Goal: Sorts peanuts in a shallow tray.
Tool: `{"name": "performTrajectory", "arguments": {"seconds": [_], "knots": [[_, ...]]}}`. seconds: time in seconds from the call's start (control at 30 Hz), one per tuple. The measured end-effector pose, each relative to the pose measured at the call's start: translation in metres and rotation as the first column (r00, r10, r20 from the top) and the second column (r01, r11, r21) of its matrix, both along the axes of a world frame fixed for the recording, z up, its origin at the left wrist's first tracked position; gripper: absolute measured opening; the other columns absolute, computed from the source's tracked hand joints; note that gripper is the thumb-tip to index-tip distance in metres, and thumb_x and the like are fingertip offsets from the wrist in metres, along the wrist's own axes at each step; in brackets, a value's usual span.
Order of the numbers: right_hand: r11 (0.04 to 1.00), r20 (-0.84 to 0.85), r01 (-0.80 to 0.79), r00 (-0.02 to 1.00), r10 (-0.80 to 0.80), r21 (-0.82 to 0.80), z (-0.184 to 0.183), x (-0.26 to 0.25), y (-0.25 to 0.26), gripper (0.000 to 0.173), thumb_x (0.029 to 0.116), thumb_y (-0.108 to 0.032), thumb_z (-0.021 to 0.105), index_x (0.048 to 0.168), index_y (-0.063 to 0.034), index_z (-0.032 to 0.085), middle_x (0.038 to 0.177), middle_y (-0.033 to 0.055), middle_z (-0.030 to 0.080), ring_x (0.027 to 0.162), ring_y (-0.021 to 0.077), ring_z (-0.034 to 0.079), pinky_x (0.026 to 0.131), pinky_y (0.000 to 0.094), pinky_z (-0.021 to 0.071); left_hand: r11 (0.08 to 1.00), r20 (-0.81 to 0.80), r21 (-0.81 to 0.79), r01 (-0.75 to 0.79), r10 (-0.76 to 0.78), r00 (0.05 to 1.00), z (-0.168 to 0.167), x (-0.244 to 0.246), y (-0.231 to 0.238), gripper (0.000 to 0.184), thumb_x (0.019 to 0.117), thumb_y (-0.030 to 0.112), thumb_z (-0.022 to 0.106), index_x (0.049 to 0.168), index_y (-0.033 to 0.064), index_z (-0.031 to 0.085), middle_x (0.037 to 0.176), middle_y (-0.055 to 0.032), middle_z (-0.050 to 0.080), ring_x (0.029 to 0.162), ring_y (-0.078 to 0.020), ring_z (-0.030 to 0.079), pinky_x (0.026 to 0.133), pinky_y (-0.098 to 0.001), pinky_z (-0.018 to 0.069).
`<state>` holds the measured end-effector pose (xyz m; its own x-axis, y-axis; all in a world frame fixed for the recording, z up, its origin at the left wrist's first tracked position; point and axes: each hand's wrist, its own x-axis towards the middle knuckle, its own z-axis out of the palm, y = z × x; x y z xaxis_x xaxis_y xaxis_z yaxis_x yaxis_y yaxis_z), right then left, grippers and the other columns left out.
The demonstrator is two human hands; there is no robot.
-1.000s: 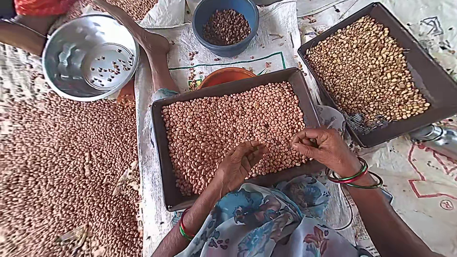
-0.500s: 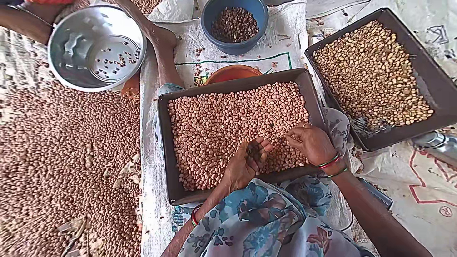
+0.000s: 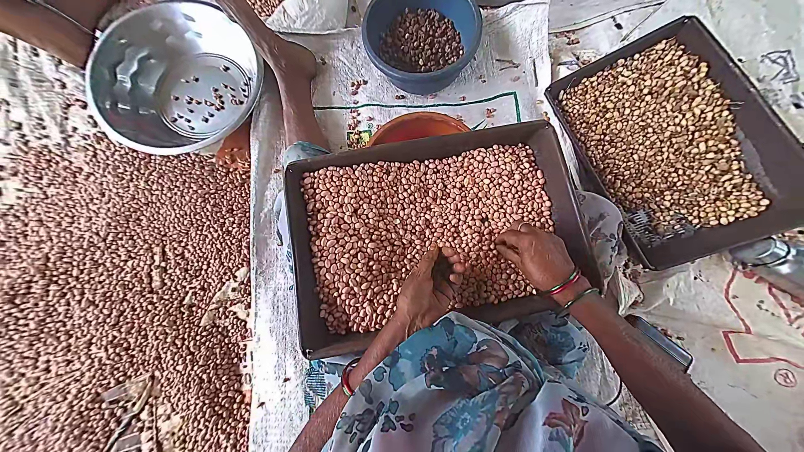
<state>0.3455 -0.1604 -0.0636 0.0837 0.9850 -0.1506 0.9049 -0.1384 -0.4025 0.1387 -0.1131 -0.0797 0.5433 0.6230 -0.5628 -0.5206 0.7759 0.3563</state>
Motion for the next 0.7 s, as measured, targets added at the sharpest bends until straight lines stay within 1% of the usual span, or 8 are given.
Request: {"name": "performTrajectory", "arguments": {"seconds": [0.13,0.23,0.27,0.37,0.43,0.6,0.63,0.7], "knots": [[0.994,-0.167,0.043,0.986,-0.026,0.098,0.016,0.013,0.002,0.009,0.0886,-0.004,0.076,0.093,0.0036,0.074,0.089,0.0220,0.068,0.079,0.0358,0.067,0.070,0.0516,0.0535,0.998,-0.157,-0.053,0.036,-0.044,0.987,0.026,0.005,0.002,0.045,0.1134,0.023,0.021,0.098,0.0035,0.059,0.081,-0.0059,0.068,0.070,-0.0111,0.069,0.067,-0.0210,0.0577],[0.989,-0.457,0.022,0.888,0.047,0.146,0.033,0.017,-0.005,0.013,0.0868,-0.016,0.071,0.093,-0.0047,0.075,0.082,0.0003,0.062,0.064,0.0020,0.051,0.057,0.0177,0.0427,0.978,-0.151,-0.058,0.200,-0.206,0.967,0.026,0.007,0.003,0.044,0.1138,0.023,0.020,0.123,-0.0017,0.055,0.102,-0.0103,0.071,0.087,-0.0144,0.073,0.078,-0.0235,0.0592],[0.996,-0.485,-0.005,0.873,0.050,0.094,0.038,0.017,-0.007,0.013,0.0871,-0.018,0.070,0.092,-0.0065,0.074,0.077,-0.0033,0.062,0.060,-0.0012,0.050,0.054,0.0152,0.0415,0.965,-0.129,-0.051,0.259,-0.263,0.956,0.025,0.006,0.003,0.045,0.1139,0.024,0.019,0.126,-0.0023,0.054,0.104,-0.0107,0.071,0.089,-0.0145,0.073,0.079,-0.0235,0.0594],[0.909,-0.219,-0.157,0.973,0.075,-0.385,0.056,0.014,-0.006,0.020,0.0988,-0.016,0.066,0.097,0.0020,0.077,0.087,0.0197,0.072,0.084,0.0335,0.068,0.079,0.0517,0.0502,0.899,-0.129,0.058,0.434,-0.425,0.896,0.029,0.001,0.001,0.049,0.1135,0.026,0.016,0.097,0.0060,0.058,0.079,0.0008,0.065,0.062,-0.0030,0.062,0.058,-0.0150,0.0529],[0.764,-0.185,-0.275,0.961,0.205,-0.584,0.048,0.003,0.003,0.027,0.1027,-0.019,0.061,0.110,0.0037,0.074,0.103,0.0257,0.071,0.105,0.0426,0.066,0.094,0.0578,0.0453,0.875,-0.077,0.121,0.468,-0.462,0.884,0.030,-0.009,0.001,0.049,0.1126,0.023,0.015,0.084,0.0119,0.053,0.064,0.0069,0.055,0.048,0.0013,0.049,0.048,-0.0121,0.0432],[0.938,-0.240,-0.328,0.925,0.296,-0.109,0.014,-0.025,0.042,0.031,0.0948,-0.002,0.065,0.122,-0.0130,0.077,0.116,0.0221,0.069,0.118,0.0475,0.057,0.099,0.0682,0.0364,0.997,0.256,0.002,0.080,-0.078,0.964,0.033,-0.041,0.006,0.035,0.1074,0.012,0.028,0.100,0.0089,0.062,0.055,0.0083,0.051,0.043,0.0018,0.050,0.044,-0.0108,0.0435],[0.963,-0.229,-0.268,0.937,0.264,0.014,0.016,-0.020,0.055,0.037,0.0937,0.004,0.061,0.123,-0.0137,0.076,0.129,0.0227,0.066,0.125,0.0485,0.056,0.099,0.0705,0.0374,0.997,0.240,0.069,-0.033,0.015,0.971,0.037,-0.049,0.008,0.033,0.1074,0.012,0.030,0.100,0.0091,0.063,0.057,0.0079,0.053,0.044,0.0018,0.051,0.045,-0.0106,0.0450],[0.968,-0.225,-0.124,0.959,0.174,0.217,0.027,0.002,0.074,0.033,0.0930,0.007,0.057,0.116,-0.0050,0.077,0.133,0.0240,0.065,0.121,0.0452,0.063,0.097,0.0646,0.0472,0.885,0.046,0.420,-0.202,0.202,0.978,0.043,-0.072,0.012,0.036,0.1073,0.011,0.030,0.094,0.0130,0.063,0.058,0.0112,0.052,0.046,0.0051,0.048,0.047,-0.0085,0.0415]]}}
